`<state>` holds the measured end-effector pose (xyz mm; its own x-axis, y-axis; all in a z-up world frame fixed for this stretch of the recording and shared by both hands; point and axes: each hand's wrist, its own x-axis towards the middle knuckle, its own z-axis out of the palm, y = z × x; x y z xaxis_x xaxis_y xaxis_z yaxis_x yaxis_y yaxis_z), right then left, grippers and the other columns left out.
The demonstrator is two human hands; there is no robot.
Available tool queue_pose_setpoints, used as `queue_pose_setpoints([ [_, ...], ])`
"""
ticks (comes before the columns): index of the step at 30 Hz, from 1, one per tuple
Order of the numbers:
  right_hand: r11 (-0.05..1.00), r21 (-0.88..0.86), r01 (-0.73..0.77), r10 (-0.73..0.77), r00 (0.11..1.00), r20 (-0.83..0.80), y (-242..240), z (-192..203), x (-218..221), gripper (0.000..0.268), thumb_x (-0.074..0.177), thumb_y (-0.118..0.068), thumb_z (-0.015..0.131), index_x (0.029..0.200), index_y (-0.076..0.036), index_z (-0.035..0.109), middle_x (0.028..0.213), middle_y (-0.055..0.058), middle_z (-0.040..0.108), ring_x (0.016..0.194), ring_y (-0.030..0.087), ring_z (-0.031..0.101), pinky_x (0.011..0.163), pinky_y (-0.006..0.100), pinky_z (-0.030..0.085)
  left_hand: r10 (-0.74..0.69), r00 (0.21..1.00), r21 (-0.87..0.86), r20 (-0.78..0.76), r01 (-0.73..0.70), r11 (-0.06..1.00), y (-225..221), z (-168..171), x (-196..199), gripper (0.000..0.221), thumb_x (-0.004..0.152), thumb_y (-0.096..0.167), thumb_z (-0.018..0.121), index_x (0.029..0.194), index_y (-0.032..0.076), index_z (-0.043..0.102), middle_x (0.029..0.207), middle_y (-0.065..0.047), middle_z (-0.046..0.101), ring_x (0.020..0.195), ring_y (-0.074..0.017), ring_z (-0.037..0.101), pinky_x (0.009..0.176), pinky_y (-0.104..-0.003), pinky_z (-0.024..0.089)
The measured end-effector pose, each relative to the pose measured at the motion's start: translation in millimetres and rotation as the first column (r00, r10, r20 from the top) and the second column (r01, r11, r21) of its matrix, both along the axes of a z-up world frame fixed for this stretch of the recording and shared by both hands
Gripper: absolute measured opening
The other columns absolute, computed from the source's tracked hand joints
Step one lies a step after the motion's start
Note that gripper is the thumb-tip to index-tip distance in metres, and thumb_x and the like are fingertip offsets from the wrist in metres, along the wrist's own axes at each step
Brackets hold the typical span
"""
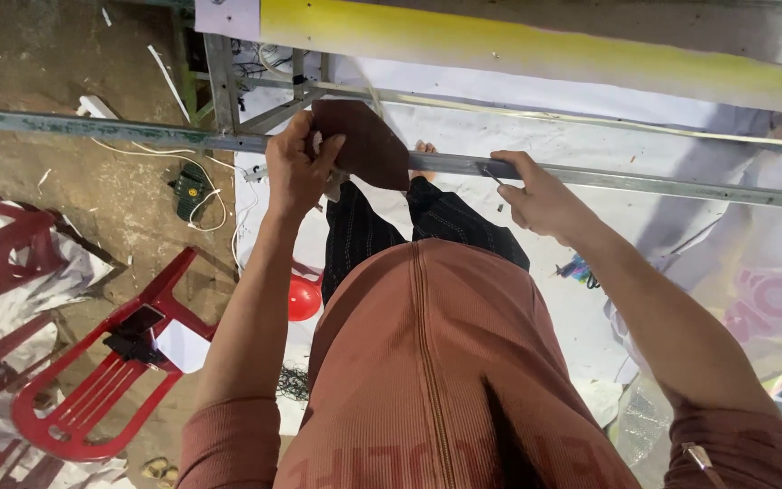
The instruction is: Sanding the edges of a metal frame to smooth them.
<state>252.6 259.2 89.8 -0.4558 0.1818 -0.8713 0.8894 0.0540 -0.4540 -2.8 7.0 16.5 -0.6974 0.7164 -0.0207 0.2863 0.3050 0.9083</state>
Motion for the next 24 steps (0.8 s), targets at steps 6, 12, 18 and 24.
queue_pose_setpoints([
  [6, 0.986, -0.03, 0.162, -0.163, 0.986, -0.03, -8.9, -13.3, 5.7, 0.041, 0.106, -0.014, 0.046, 0.147, -0.018, 0.042, 0.054, 0.003, 0.049, 0.042, 0.013, 0.045, 0.037, 0.022, 0.033, 0.003, 1.0, 0.032, -0.021, -0.002, 0.999, -0.8, -11.2, 0.3, 0.02, 0.094, 0.012, 0.081, 0.097, 0.004, 0.063, 0.072, -0.018, 0.064, 0.06, -0.0334, 0.061, 0.057, -0.04, 0.046],
  [12, 0.921, -0.036, 0.387, -0.388, 0.916, -0.102, -24.2, -29.4, -1.0, 0.028, 0.108, -0.018, 0.043, 0.136, -0.012, 0.043, 0.054, 0.005, 0.05, 0.036, 0.012, 0.042, 0.031, 0.024, 0.029, -0.019, 0.998, 0.018, -0.06, 0.02, 1.0, 4.5, 7.4, -3.3, 0.019, 0.093, 0.01, 0.081, 0.098, 0.003, 0.063, 0.075, -0.018, 0.067, 0.062, -0.0387, 0.064, 0.059, -0.043, 0.048],
  [18, 0.872, 0.463, 0.159, 0.039, 0.92, -0.389, -23.6, -19.5, 11.5, 0.044, 0.094, -0.01, 0.074, 0.135, -0.005, 0.058, 0.07, 0.015, 0.065, 0.065, 0.028, 0.067, 0.057, 0.037, 0.051, -0.007, 0.998, 0.013, -0.062, 0.008, 1.0, 8.1, 13.6, 1.3, 0.018, 0.094, 0.011, 0.08, 0.098, 0.004, 0.064, 0.075, -0.018, 0.067, 0.064, -0.0402, 0.066, 0.059, -0.044, 0.049],
  [24, 0.467, 0.884, -0.001, 0.438, 0.869, -0.23, -36.8, -65.7, 14.8, 0.015, 0.097, -0.03, 0.081, 0.099, -0.016, 0.079, 0.082, -0.001, 0.062, 0.062, 0.021, 0.067, 0.053, 0.031, 0.054, 0.01, 0.998, 0.001, -0.065, -0.01, 1.0, 0.3, -11.2, 0.7, 0.023, 0.093, 0.016, 0.082, 0.099, 0.005, 0.063, 0.074, -0.017, 0.067, 0.064, -0.0403, 0.067, 0.059, -0.043, 0.05],
])
